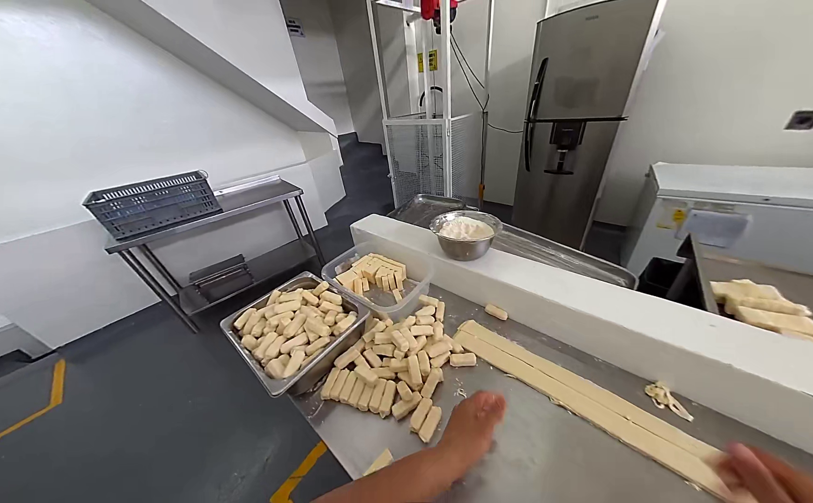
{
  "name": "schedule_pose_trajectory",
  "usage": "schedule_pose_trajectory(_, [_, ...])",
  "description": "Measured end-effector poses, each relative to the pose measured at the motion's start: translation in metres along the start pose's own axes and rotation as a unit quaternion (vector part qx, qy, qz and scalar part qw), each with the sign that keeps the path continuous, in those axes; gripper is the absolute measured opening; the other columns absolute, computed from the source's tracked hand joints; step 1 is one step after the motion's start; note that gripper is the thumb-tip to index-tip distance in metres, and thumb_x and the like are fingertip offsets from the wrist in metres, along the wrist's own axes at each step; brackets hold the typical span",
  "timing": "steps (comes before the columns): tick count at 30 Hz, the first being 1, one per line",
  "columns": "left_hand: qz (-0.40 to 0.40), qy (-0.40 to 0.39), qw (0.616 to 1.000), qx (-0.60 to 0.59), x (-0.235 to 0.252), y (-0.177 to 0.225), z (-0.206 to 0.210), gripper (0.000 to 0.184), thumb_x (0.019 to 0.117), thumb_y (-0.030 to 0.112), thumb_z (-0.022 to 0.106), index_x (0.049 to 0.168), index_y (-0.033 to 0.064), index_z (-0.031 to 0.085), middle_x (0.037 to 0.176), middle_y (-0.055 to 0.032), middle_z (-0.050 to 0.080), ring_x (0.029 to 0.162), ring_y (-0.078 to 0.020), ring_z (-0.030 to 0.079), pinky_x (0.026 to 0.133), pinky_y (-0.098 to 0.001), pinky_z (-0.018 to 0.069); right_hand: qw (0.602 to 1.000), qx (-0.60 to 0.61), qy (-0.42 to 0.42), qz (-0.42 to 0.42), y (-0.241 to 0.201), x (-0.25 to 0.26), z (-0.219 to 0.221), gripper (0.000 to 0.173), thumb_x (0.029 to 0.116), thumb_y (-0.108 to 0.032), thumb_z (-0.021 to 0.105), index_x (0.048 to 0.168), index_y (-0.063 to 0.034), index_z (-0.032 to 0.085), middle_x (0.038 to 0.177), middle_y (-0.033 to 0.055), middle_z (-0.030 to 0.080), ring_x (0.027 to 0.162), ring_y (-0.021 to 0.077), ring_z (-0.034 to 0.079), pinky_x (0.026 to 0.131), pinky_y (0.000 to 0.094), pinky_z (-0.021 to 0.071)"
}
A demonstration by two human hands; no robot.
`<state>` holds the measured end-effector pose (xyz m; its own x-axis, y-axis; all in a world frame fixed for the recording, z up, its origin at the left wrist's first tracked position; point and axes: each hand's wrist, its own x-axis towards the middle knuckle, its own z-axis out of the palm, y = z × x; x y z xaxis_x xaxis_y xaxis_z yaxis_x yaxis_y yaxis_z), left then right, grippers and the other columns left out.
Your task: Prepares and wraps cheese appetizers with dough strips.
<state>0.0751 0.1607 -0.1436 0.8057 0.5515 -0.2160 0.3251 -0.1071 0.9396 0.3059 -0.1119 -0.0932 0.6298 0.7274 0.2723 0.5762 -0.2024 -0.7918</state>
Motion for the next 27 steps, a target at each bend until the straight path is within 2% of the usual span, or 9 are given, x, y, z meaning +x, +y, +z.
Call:
schedule_pose_trajectory(3, [-0.054, 0.085, 0.916, -0.388, 0.002, 0.036, -0.031, 0.073, 0.1101, 0.052, 0.011, 0.151, -0.0029, 0.037, 0.146, -0.0195, 0.052, 0.131, -0.0279, 0.055, 0.107, -0.0462, 0.0453, 0.977, 0.128, -0.025, -0.167, -0.097, 0.052, 0.138, 0.077, 0.1097, -0.051, 0.025, 0.144, 0.0159, 0.045, 0.151, 0.0289, 0.047, 0.145, 0.0281, 0.045, 0.12, 0.0425, 0.0374])
schedule_pose_trajectory(6, [-0.026, 0.155, 0.824, -0.544, -0.021, 0.059, -0.094, 0.082, 0.1044, 0.06, -0.002, 0.137, 0.003, 0.047, 0.124, -0.013, 0.069, 0.109, -0.0212, 0.069, 0.084, -0.036, 0.0556, 0.945, 0.108, -0.087, -0.295, -0.171, 0.074, 0.284, 0.085, 0.1061, -0.063, 0.02, 0.145, 0.0049, 0.053, 0.151, 0.0228, 0.052, 0.146, 0.0337, 0.045, 0.123, 0.0562, 0.0258])
schedule_pose_trajectory(8, [-0.024, 0.191, 0.804, -0.562, -0.032, 0.045, -0.162, 0.089, 0.1007, 0.068, -0.003, 0.145, 0.0036, 0.04, 0.13, -0.0161, 0.063, 0.116, -0.0248, 0.064, 0.093, -0.0405, 0.0533, 0.929, -0.003, -0.173, -0.326, -0.172, 0.11, 0.351, 0.074, 0.1068, -0.061, 0.018, 0.155, -0.0139, 0.048, 0.159, 0.0114, 0.045, 0.152, 0.0319, 0.035, 0.122, 0.068, 0.014])
schedule_pose_trajectory(10, [-0.013, 0.219, 0.854, -0.472, -0.033, 0.022, -0.238, 0.081, 0.1052, 0.06, 0.0, 0.156, 0.0018, 0.025, 0.146, -0.0225, 0.052, 0.129, -0.031, 0.057, 0.105, -0.0453, 0.0479, 0.922, -0.1, -0.274, -0.254, -0.176, 0.158, 0.381, 0.056, 0.1086, -0.042, 0.042, 0.155, -0.0108, 0.047, 0.16, 0.0213, 0.041, 0.152, 0.0436, 0.029, 0.119, 0.0759, 0.0071])
schedule_pose_trajectory(13, [0.031, 0.255, 0.932, -0.255, 0.0, 0.003, -0.341, 0.042, 0.1119, 0.021, 0.029, 0.143, -0.0036, 0.044, 0.129, -0.0184, 0.066, 0.112, -0.0251, 0.068, 0.094, -0.0392, 0.0547, 0.947, -0.108, -0.253, -0.164, -0.194, 0.231, 0.417, 0.035, 0.1024, -0.021, 0.056, 0.128, 0.0008, 0.067, 0.138, 0.0212, 0.062, 0.133, 0.0368, 0.057, 0.115, 0.0556, 0.0388])
schedule_pose_trajectory(16, [0.038, 0.161, 0.982, 0.095, 0.071, -0.005, -0.411, 0.041, 0.1018, 0.014, 0.059, 0.138, -0.0046, 0.054, 0.13, -0.0188, 0.064, 0.121, -0.026, 0.063, 0.105, -0.0415, 0.0502, 0.961, -0.104, -0.254, -0.036, -0.201, 0.297, 0.45, 0.067, 0.0935, -0.032, 0.074, 0.145, 0.0037, 0.05, 0.149, 0.0274, 0.048, 0.138, 0.0428, 0.048, 0.114, 0.056, 0.0404])
schedule_pose_trajectory(20, [0.046, 0.002, 0.873, 0.486, 0.188, -0.011, -0.439, 0.07, 0.092, 0.035, 0.076, 0.15, 0.0062, 0.049, 0.153, -0.0174, 0.048, 0.145, -0.0344, 0.04, 0.121, -0.0539, 0.0297, 0.959, -0.149, -0.23, 0.075, -0.186, 0.348, 0.487, 0.107, 0.074, -0.043, 0.091, 0.153, 0.0035, 0.037, 0.156, 0.0281, 0.037, 0.142, 0.045, 0.04, 0.112, 0.0577, 0.0408])
schedule_pose_trajectory(23, [0.047, -0.052, 0.824, 0.562, 0.255, -0.023, -0.443, 0.09, 0.0793, 0.024, 0.088, 0.154, 0.004, 0.041, 0.161, -0.0147, 0.038, 0.152, -0.0333, 0.03, 0.124, -0.0589, 0.0201, 0.958, -0.15, -0.227, 0.094, -0.178, 0.372, 0.506, 0.115, 0.0698, -0.044, 0.094, 0.155, 0.0035, 0.034, 0.159, 0.0275, 0.033, 0.145, 0.0449, 0.036, 0.114, 0.0573, 0.0392])
schedule_pose_trajectory(27, [0.019, -0.076, 0.8, 0.594, 0.307, -0.042, -0.448, 0.1, 0.0706, 0.019, 0.092, 0.154, 0.0027, 0.039, 0.16, -0.0161, 0.037, 0.15, -0.0364, 0.032, 0.121, -0.0605, 0.0254, 0.95, -0.172, -0.246, 0.088, -0.169, 0.398, 0.533, 0.122, 0.0652, -0.041, 0.096, 0.158, 0.0013, 0.029, 0.162, 0.0243, 0.029, 0.15, 0.0421, 0.029, 0.116, 0.0558, 0.0369])
